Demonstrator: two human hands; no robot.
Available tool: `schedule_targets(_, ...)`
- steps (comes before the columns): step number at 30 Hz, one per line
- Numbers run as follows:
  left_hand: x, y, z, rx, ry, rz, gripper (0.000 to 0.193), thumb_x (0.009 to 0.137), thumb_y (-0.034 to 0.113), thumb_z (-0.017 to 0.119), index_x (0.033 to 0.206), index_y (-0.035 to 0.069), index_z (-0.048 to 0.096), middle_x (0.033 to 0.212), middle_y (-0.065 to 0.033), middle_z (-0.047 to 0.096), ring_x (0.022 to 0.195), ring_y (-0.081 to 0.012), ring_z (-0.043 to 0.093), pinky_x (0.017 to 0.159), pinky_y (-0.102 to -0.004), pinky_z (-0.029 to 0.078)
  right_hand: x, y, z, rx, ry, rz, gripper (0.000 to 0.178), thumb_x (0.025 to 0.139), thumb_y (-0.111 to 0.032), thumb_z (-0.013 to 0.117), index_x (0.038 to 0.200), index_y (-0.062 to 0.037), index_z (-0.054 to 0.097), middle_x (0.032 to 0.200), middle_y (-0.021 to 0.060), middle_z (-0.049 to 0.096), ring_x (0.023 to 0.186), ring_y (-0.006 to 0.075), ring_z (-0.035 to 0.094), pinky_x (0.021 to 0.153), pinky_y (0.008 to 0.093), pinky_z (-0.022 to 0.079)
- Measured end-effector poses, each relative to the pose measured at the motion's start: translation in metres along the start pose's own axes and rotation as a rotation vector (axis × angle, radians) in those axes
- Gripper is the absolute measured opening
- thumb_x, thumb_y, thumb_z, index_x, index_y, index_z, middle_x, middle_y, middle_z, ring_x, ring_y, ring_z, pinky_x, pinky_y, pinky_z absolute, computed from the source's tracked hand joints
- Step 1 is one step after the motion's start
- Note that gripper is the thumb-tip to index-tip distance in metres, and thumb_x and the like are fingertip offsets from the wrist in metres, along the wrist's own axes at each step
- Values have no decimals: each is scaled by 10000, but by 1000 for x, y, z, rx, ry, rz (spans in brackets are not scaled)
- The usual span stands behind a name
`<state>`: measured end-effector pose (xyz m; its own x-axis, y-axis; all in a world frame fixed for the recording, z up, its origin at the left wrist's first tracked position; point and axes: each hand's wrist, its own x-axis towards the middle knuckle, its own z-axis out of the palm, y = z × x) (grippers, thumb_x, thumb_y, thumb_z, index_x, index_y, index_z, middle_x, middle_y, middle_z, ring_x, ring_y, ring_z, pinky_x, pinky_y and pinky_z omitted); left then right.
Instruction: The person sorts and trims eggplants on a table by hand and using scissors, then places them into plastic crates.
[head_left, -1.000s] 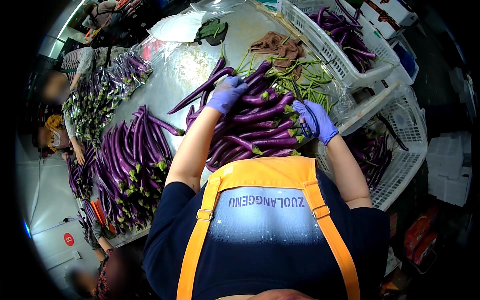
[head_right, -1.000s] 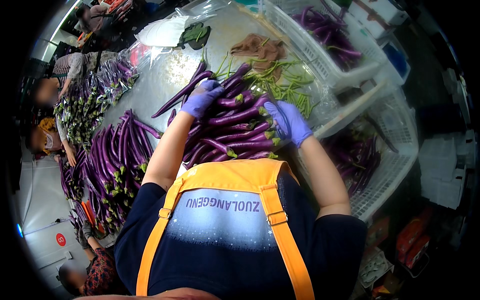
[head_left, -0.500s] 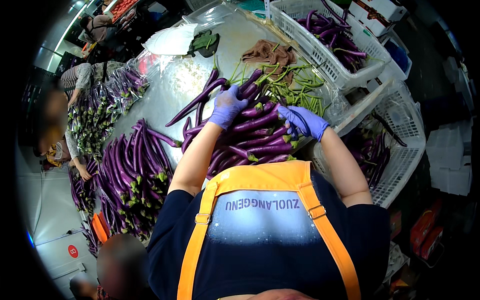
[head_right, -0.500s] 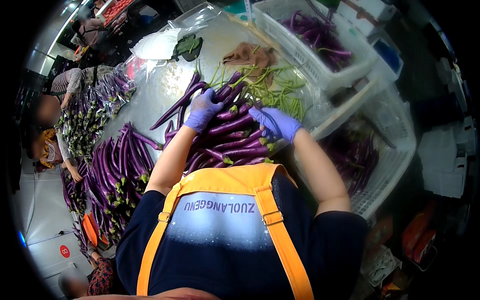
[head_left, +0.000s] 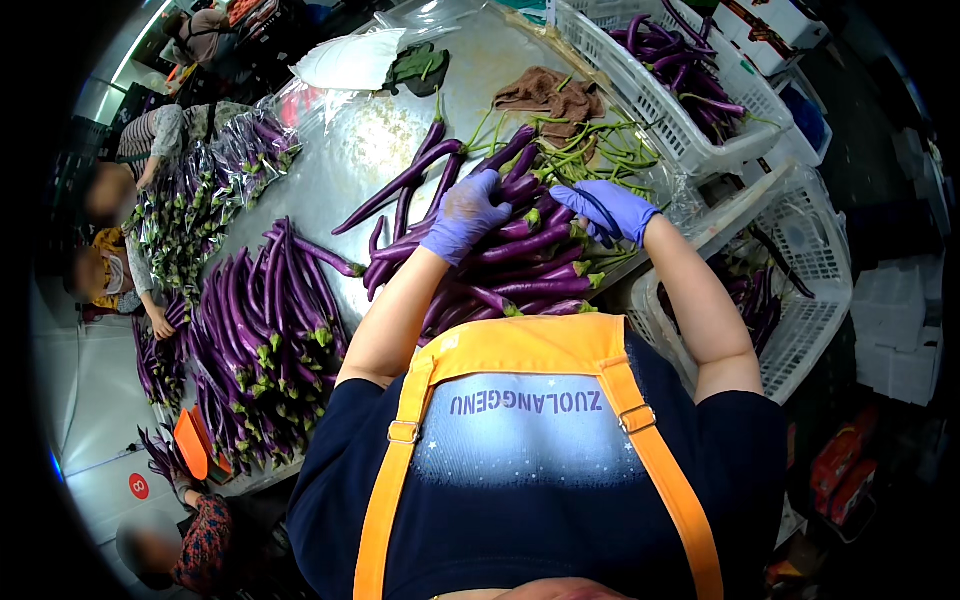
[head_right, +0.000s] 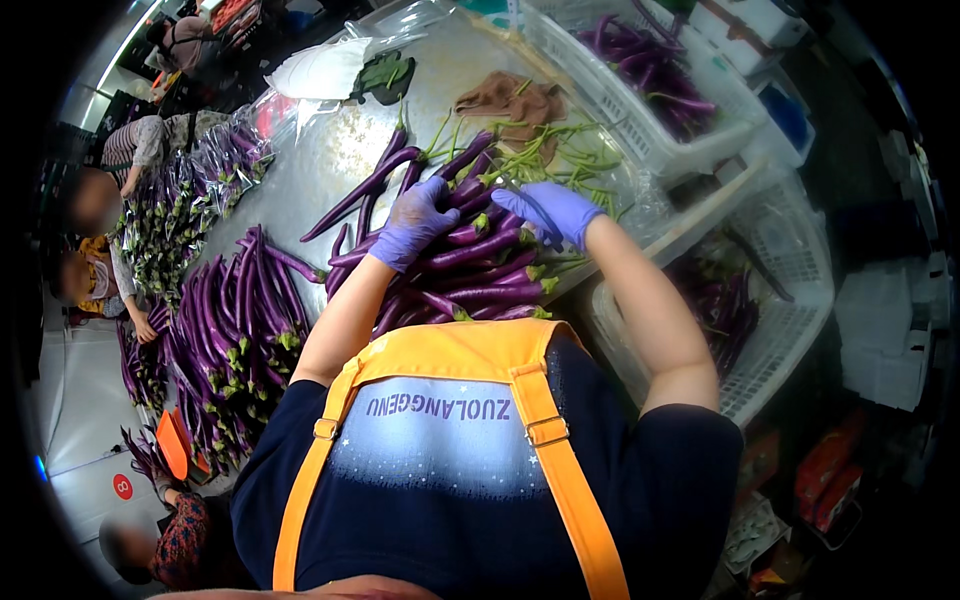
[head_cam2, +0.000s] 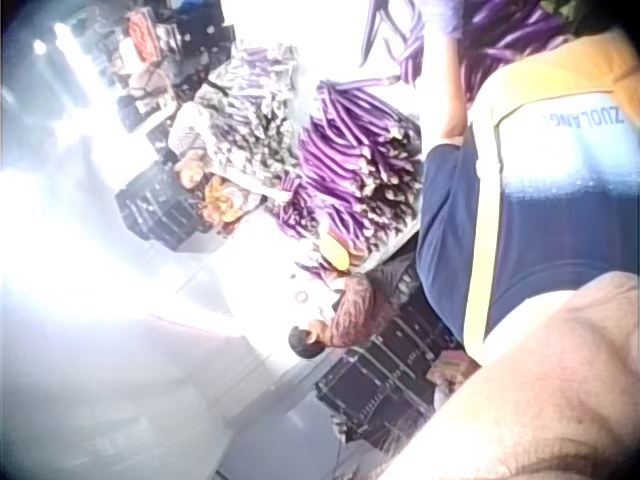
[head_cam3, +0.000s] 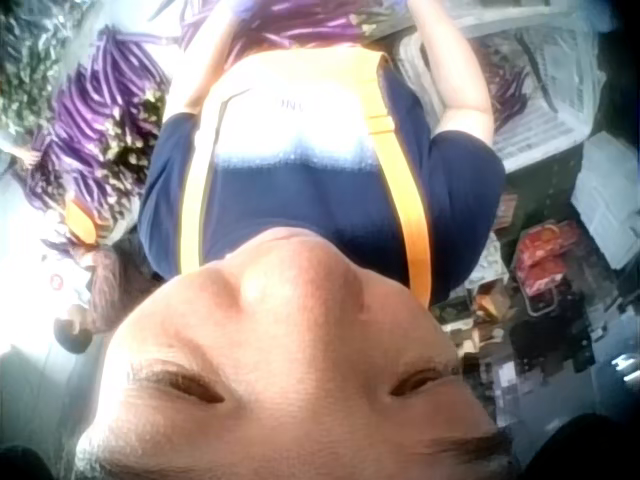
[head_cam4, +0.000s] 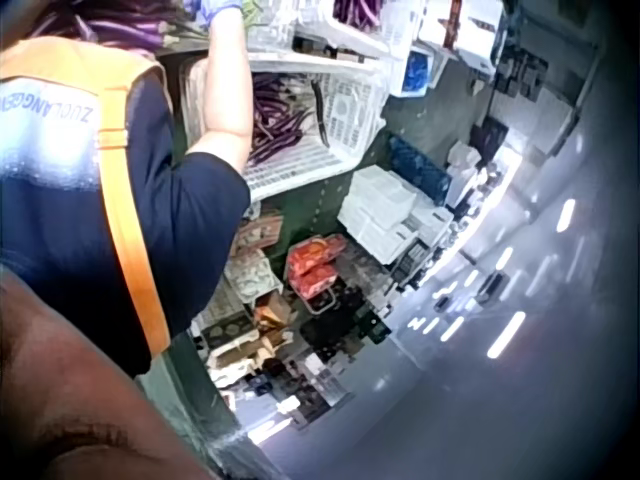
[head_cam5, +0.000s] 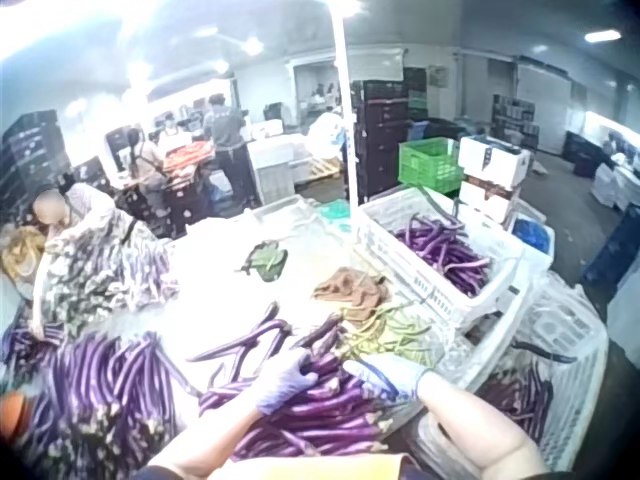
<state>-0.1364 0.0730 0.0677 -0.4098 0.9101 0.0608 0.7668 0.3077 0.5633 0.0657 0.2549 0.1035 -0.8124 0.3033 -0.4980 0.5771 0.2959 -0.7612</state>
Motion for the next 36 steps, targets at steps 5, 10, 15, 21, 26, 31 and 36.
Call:
schedule_targets(5,0,4,1,-6,2,10,358,791,270,800,1018,36,651,949,-210,700,901,-385,682,792,-472,531,7,0,3,15,-1,13,619,994,-668,504,842,-69,538,610,47,514,488,180,519,485,351,467)
schedule_targets(10,14,-12,7,-325,-70,-68,339,874,335,749,979,24,664,911,-216,686,900,-412,667,813,-468,531,1,8,4,-234,176,-179,566,1017,-584,531,901,-40,632,634,118,576,494,217,546,526,383,464)
schedule_targets(15,65,-55,18,188,-142,-316,444,993,428,573,1047,5,697,1223,-287,656,1173,-442,618,1000,-449,490,12,53,22,-49,168,-92,526,1007,-548,577,973,-41,714,648,150,620,524,240,593,575,389,482)
schedule_targets(21,88,-123,35,50,-328,-396,643,909,560,603,1211,2,708,1214,-231,707,1140,-363,666,980,-424,497,-3,45,29,117,128,87,495,998,-537,608,974,-53,707,633,56,575,499,170,530,530,340,449)
schedule_targets(26,56,-146,15,-587,-217,-480,522,978,501,625,1189,31,706,1078,-104,691,998,-206,608,911,-333,489,-11,46,30,141,99,62,467,1007,-529,599,1001,-70,683,651,4,527,500,114,469,497,298,412)
schedule_targets(31,26,-76,-45,-739,-535,-618,469,946,453,729,1237,86,716,1073,-33,739,922,-110,669,854,-259,535,-11,54,22,149,101,90,476,1001,-549,596,1050,-84,685,657,5,540,501,108,501,504,280,440)
schedule_targets(36,18,-95,-25,-331,-113,-389,418,960,424,707,1139,46,720,1000,-79,738,880,-182,670,820,-333,536,-11,54,23,88,83,71,453,994,-530,625,1023,-82,681,670,-8,549,520,98,512,512,271,439)
